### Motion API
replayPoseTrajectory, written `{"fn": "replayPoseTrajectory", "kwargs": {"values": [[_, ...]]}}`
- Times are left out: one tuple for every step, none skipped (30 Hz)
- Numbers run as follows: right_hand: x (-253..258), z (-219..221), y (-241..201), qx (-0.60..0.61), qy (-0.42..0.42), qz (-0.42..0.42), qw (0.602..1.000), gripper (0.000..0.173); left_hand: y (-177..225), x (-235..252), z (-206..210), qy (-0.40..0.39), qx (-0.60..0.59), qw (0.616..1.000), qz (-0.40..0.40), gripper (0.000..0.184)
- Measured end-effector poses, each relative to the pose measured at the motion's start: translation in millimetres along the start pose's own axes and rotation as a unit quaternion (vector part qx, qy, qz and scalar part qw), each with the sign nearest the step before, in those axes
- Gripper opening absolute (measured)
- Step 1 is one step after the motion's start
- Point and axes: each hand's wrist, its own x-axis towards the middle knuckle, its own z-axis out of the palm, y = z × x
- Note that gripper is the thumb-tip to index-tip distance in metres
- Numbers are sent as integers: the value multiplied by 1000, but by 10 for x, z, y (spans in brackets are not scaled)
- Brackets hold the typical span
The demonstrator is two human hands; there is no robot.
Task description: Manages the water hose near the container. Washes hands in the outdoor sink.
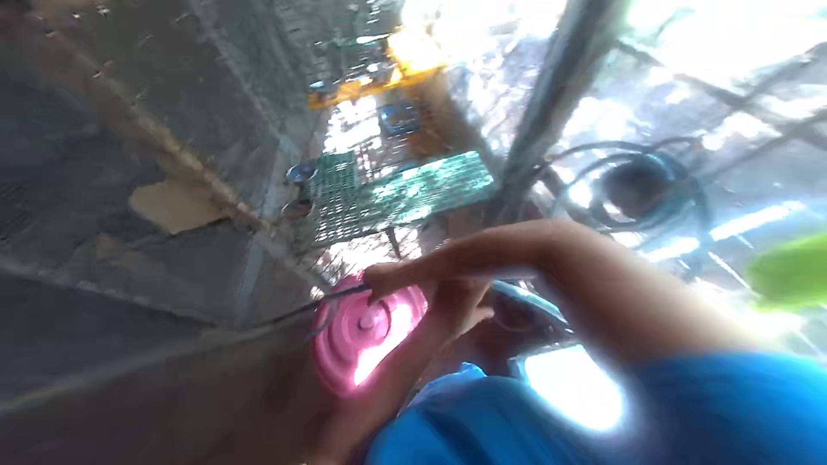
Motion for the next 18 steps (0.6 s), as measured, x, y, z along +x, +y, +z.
{"fn": "replayPoseTrajectory", "kwargs": {"values": [[-209,-140,88,2,18,-1,1000,36,-78,-137,-9,53,-14,996,77,53],[-448,-263,194,9,45,-1,999,34,-200,-315,-25,141,-27,982,122,49],[-698,-374,318,20,86,-6,996,30,-349,-539,-101,223,-25,969,107,47],[-952,-465,463,33,158,-27,987,23,-535,-777,-235,290,3,955,52,54],[-1217,-570,608,36,233,-48,971,19,-736,-1005,-435,328,45,943,-19,68],[-1528,-701,716,31,292,-62,954,18,-964,-1220,-645,337,90,933,-93,84],[-1872,-825,780,20,343,-67,937,18,-1207,-1404,-811,337,117,921,-158,98],[-2218,-916,824,0,399,-63,915,20,-1440,-1548,-912,333,126,909,-217,107],[-2573,-987,824,-4,444,-47,895,20,-1668,-1655,-945,321,128,899,-270,112],[-2915,-1031,826,-2,495,-40,868,18,-1892,-1726,-921,304,119,893,-311,114],[-3239,-1054,855,16,547,-51,835,14,-2097,-1759,-860,287,103,892,-334,114],[-3534,-1070,902,48,599,-71,796,12,-2287,-1758,-770,270,90,894,-346,111],[-3795,-1090,958,80,648,-88,752,14,-2438,-1720,-675,264,77,894,-354,103],[-4023,-1124,1027,102,696,-87,706,12,-2522,-1638,-612,267,68,891,-360,91],[-4227,-1180,1118,116,738,-71,661,11,-2555,-1530,-594,272,64,891,-358,76],[-4408,-1241,1219,120,773,-48,621,11,-2584,-1423,-598,271,61,893,-354,60],[-4552,-1292,1314,121,800,-21,587,13,-2617,-1357,-585,255,58,898,-353,48],[-4646,-1327,1402,123,824,19,553,11,-2650,-1348,-538,225,54,902,-365,41]]}}
